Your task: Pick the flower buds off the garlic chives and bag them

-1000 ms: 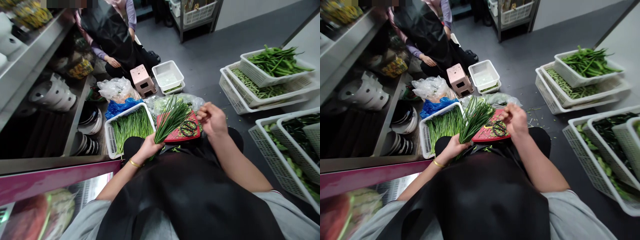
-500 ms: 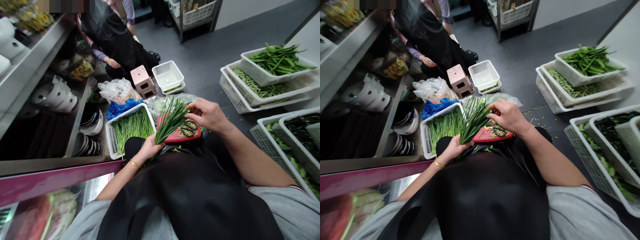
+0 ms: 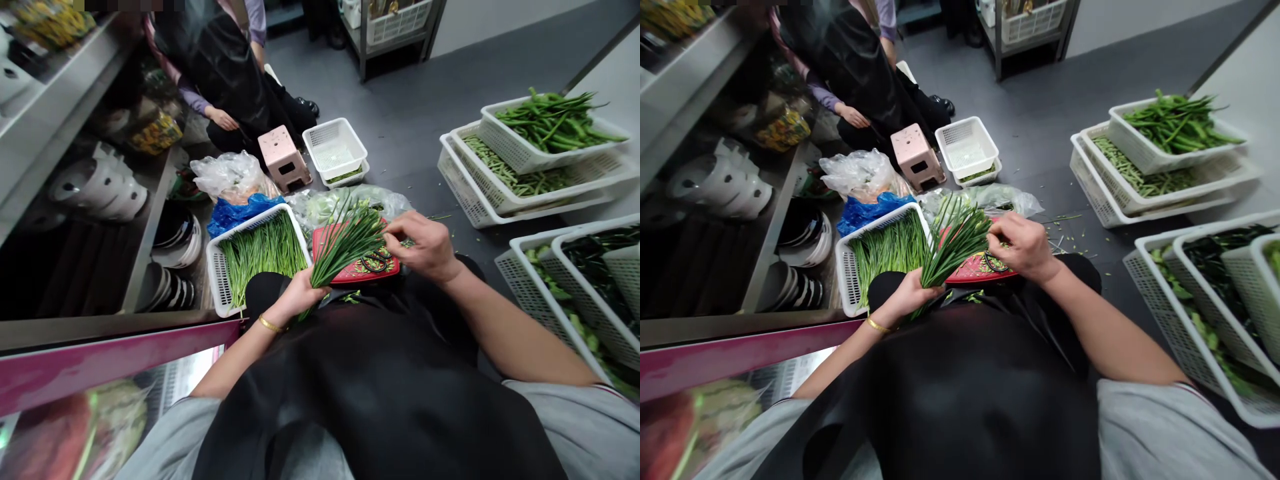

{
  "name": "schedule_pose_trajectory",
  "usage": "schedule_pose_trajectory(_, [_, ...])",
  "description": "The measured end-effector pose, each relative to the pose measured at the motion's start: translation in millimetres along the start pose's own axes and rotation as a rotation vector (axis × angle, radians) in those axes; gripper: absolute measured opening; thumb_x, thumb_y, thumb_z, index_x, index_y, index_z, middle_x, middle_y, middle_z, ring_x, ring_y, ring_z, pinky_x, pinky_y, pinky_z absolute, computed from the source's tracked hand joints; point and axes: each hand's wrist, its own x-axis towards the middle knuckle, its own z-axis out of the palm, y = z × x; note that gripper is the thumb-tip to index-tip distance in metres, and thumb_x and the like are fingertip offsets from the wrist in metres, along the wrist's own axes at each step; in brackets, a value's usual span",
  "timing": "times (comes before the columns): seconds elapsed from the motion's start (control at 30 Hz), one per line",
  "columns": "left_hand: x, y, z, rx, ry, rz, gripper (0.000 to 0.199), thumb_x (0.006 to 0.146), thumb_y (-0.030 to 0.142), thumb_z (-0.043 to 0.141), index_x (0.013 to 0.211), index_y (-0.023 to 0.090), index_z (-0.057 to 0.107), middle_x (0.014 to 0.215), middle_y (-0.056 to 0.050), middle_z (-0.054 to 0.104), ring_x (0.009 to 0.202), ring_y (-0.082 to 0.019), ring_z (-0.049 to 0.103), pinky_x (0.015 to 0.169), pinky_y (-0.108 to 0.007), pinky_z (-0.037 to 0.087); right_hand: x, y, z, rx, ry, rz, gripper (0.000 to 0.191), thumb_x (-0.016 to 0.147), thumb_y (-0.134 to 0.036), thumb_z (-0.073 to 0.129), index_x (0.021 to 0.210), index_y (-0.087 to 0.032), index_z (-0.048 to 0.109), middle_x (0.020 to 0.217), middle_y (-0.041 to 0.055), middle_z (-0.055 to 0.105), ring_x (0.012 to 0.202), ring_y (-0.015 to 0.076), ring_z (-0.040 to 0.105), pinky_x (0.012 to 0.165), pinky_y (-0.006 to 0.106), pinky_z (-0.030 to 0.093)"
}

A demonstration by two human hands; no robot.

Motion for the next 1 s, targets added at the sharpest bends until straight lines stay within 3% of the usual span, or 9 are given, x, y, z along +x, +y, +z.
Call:
schedule_pose_trajectory(0.13, [-2,0,0.1,0.031,0.017,0.002,0.014,0.066,0.016,0.063,0.08,0.014,0.059,0.076,0.001,0.063,0.074,-0.015,0.059,0.073,-0.026,0.049,6,0,-2,0.607,0.336,0.341,0.036,0.081,-0.052,0.057,0.06,-0.023,0.054,0.056,-0.0009,0.053,0.045,0.0103,0.045,0.044,0.027,0.04])
schedule_pose_trajectory(0.2, [-3,-1,-0.4,0.052,0.023,0.007,0.014,0.066,0.015,0.063,0.079,0.014,0.059,0.076,0.001,0.064,0.074,-0.016,0.059,0.072,-0.026,0.049,8,-1,-11,0.712,0.219,0.37,0.048,0.078,-0.065,0.056,0.057,-0.022,0.055,0.052,-0.0007,0.052,0.041,0.0096,0.042,0.04,0.026,0.035])
schedule_pose_trajectory(0.27, [-4,-1,0.2,0.057,0.012,0.016,0.016,0.067,0.013,0.063,0.082,0.013,0.061,0.078,0.0,0.066,0.075,-0.016,0.061,0.073,-0.026,0.049,10,-5,-19,0.567,0.031,0.329,0.052,0.076,-0.068,0.059,0.055,-0.02,0.059,0.05,0.0005,0.053,0.042,0.0091,0.041,0.041,0.026,0.033])
schedule_pose_trajectory(0.4, [-4,1,3.9,0.048,0.005,0.039,0.028,0.068,0.01,0.062,0.096,0.012,0.064,0.087,-0.002,0.07,0.083,-0.019,0.064,0.078,-0.026,0.05,20,-18,-17,0.119,-0.114,0.269,0.041,0.07,-0.054,0.074,0.055,-0.018,0.06,0.048,-0.0023,0.05,0.046,0.0072,0.038,0.046,0.026,0.03])
schedule_pose_trajectory(0.57, [-7,3,0.8,0.106,0.006,0.046,0.03,0.069,0.011,0.062,0.099,0.013,0.065,0.09,-0.002,0.071,0.086,-0.02,0.065,0.078,-0.026,0.05,27,-9,-17,0.141,-0.403,0.162,0.032,0.076,-0.044,0.067,0.059,-0.018,0.059,0.054,-0.0021,0.056,0.051,0.0086,0.045,0.05,0.024,0.036])
schedule_pose_trajectory(0.7, [-7,1,-5.7,0.147,0.017,0.048,0.033,0.07,0.013,0.063,0.103,0.015,0.066,0.091,-0.002,0.073,0.085,-0.02,0.066,0.078,-0.027,0.051,11,3,-30,0.096,-0.659,0.006,0.02,0.082,-0.036,0.06,0.069,-0.021,0.063,0.064,0.0001,0.065,0.058,0.0114,0.055,0.056,0.024,0.041])
schedule_pose_trajectory(0.77, [-7,-1,-5.6,0.152,0.022,0.062,0.034,0.07,0.014,0.064,0.103,0.015,0.066,0.092,-0.003,0.073,0.085,-0.02,0.067,0.079,-0.028,0.051,0,4,-28,-0.034,-0.592,-0.02,0.016,0.081,-0.03,0.057,0.07,-0.021,0.061,0.068,0.0022,0.065,0.059,0.0126,0.055,0.056,0.026,0.04])
schedule_pose_trajectory(0.87, [-7,-1,-1.7,0.144,0.021,0.088,0.035,0.07,0.015,0.066,0.104,0.016,0.067,0.093,-0.004,0.074,0.087,-0.021,0.068,0.081,-0.028,0.051,-11,-1,-13,-0.033,-0.319,0.111,0.014,0.077,-0.028,0.059,0.066,-0.02,0.056,0.065,0.0025,0.06,0.054,0.0123,0.049,0.053,0.027,0.037])
schedule_pose_trajectory(1.0, [-8,0,2.3,0.157,0.0,0.115,0.036,0.07,0.014,0.065,0.106,0.016,0.067,0.096,-0.004,0.074,0.089,-0.022,0.068,0.082,-0.029,0.052,-12,-6,-3,0.577,0.035,0.433,0.024,0.077,-0.041,0.06,0.067,-0.022,0.05,0.055,-0.0031,0.049,0.045,0.0103,0.042,0.045,0.025,0.037])
